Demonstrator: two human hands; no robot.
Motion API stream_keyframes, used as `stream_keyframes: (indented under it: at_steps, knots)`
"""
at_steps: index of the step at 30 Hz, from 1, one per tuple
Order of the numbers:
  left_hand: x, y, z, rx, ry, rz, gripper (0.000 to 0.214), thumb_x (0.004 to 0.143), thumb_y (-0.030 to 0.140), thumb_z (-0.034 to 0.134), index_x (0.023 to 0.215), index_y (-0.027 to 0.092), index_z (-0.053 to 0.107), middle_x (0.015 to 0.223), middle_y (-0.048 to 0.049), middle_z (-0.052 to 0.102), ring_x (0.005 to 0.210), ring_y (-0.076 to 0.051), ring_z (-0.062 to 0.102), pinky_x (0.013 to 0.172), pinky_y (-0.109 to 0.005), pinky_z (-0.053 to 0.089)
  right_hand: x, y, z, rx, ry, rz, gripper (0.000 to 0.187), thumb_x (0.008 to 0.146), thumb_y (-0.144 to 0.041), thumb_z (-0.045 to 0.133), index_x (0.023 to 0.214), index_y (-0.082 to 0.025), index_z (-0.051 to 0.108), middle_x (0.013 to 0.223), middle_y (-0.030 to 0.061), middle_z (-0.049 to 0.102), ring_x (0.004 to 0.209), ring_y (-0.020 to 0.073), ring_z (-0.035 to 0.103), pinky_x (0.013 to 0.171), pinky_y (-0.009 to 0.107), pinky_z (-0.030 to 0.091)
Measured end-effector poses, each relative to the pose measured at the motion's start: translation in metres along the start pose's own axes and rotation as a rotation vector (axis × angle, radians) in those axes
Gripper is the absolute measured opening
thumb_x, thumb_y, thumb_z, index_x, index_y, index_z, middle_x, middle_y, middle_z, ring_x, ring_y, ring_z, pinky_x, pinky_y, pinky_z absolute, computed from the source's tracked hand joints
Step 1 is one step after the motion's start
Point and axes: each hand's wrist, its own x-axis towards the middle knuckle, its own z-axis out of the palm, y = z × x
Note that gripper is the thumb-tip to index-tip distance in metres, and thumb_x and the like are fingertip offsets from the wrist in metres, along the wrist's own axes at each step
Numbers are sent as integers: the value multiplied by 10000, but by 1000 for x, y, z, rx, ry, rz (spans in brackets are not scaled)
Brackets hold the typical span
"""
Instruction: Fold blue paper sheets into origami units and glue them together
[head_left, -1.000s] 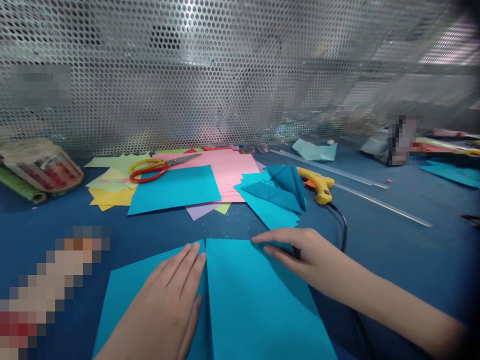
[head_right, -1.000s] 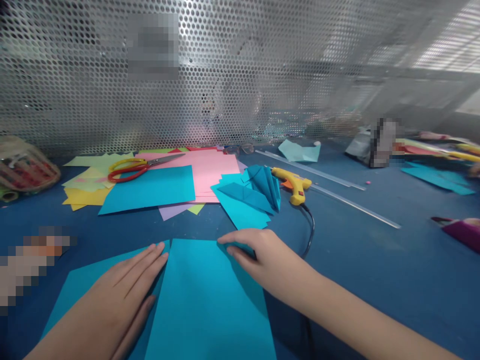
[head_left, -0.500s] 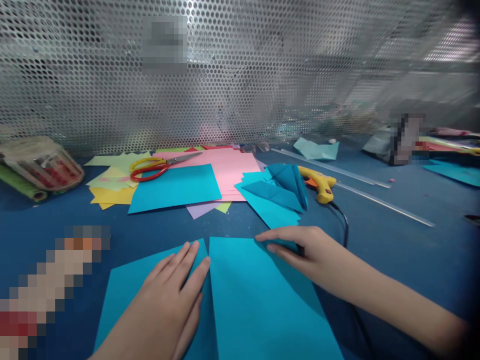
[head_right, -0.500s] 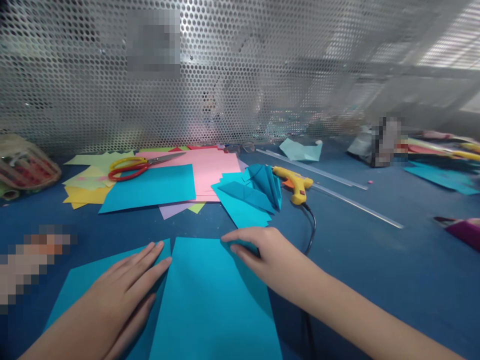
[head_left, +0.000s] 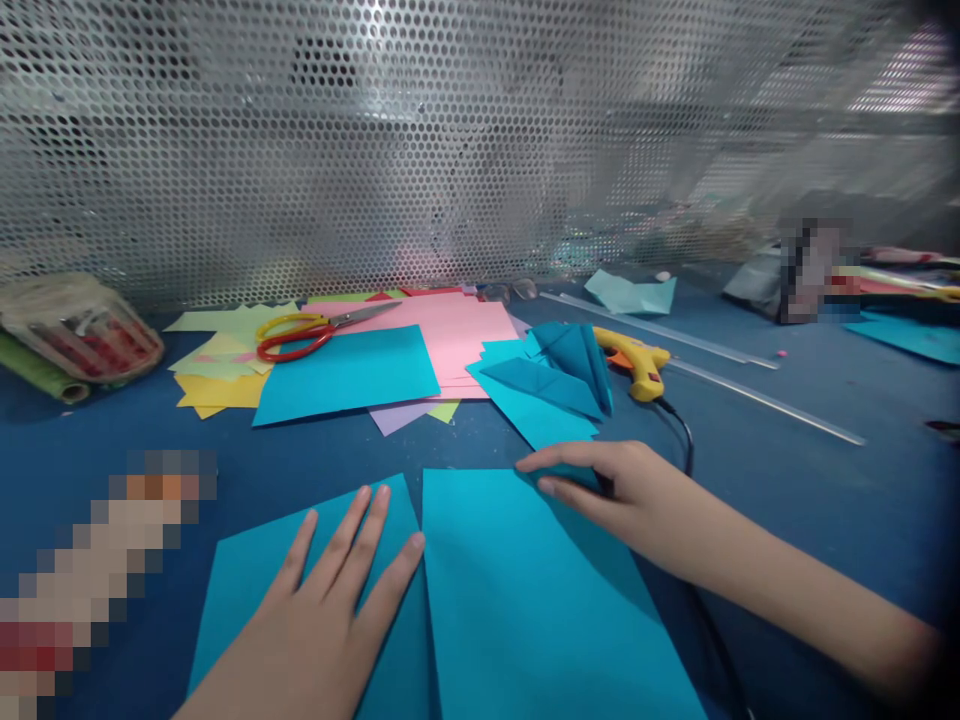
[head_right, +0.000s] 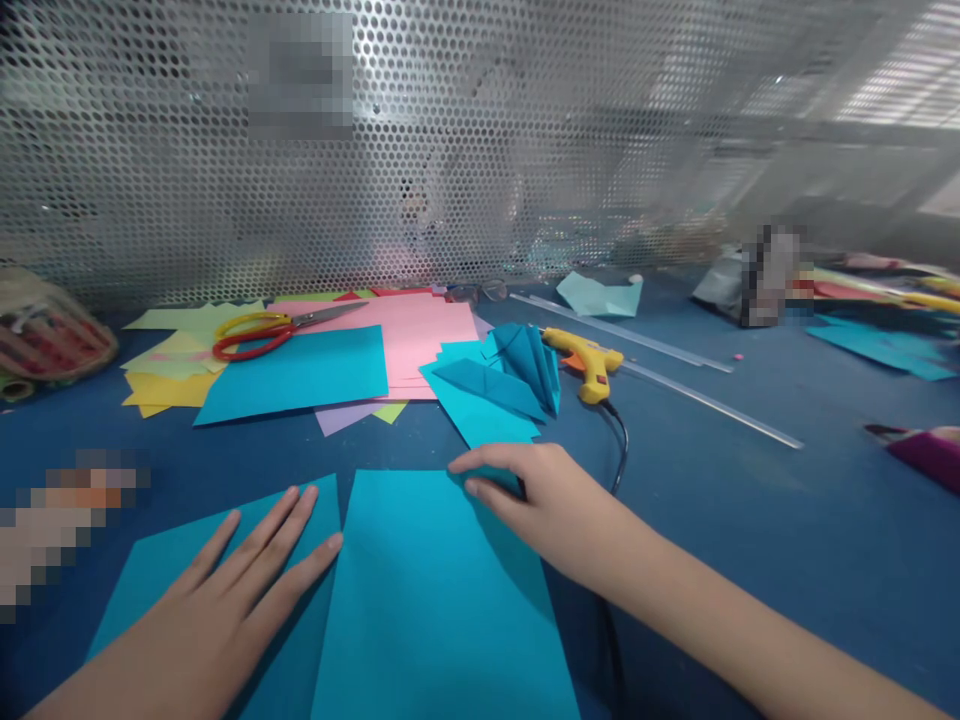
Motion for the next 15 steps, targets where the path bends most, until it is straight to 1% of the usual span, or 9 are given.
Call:
stream_keyframes:
  at_steps: [2,5,8,10,12,15]
  knots:
    - [0,0,3,-13,7,-33,960,748,837,633,1528,323,414,1559,-199,366,1383,-521,402,995,-727,462,0,-2,-2,9,6,28,423,952,-525,487,1195,-305,755,679,18,647,446,138,443,430,262,336]
    - [1,-1,5,-41,37,5,1028,742,871,594,1559,297,347,1577,-204,314,1393,-531,377,984,-749,449,0,-4,-3,15,36,34,473,935,-552,534,1278,-279,713,578,-17,502,474,144,410,441,254,282]
    - [3,0,2,-72,-36,-4,1058,767,878,549,1579,266,259,1593,-206,254,1413,-535,325,980,-782,413,-1,-5,-2,30,53,34,564,916,-511,585,1424,-266,601,552,-50,403,480,142,380,444,250,236]
    - [6,1,-4,-117,-93,-65,1049,784,859,553,1579,270,205,1608,-184,223,1441,-522,265,1017,-791,356,-2,-5,-1,43,46,37,605,912,-485,592,1473,-262,549,547,-64,360,477,139,354,449,252,211]
    - [9,1,-13,-163,-142,-160,1046,785,846,578,1576,336,122,1644,-116,134,1484,-471,173,1093,-758,271,-3,-5,-1,55,40,39,609,917,-485,575,1483,-262,537,551,-65,348,484,140,337,459,255,202]
    - [12,0,-24,-235,-220,-258,1076,740,814,664,1568,404,113,1661,-55,31,1506,-441,84,1125,-737,202,-2,-5,-1,60,27,26,557,920,-526,548,1416,-281,610,564,-53,351,499,144,322,466,260,208]
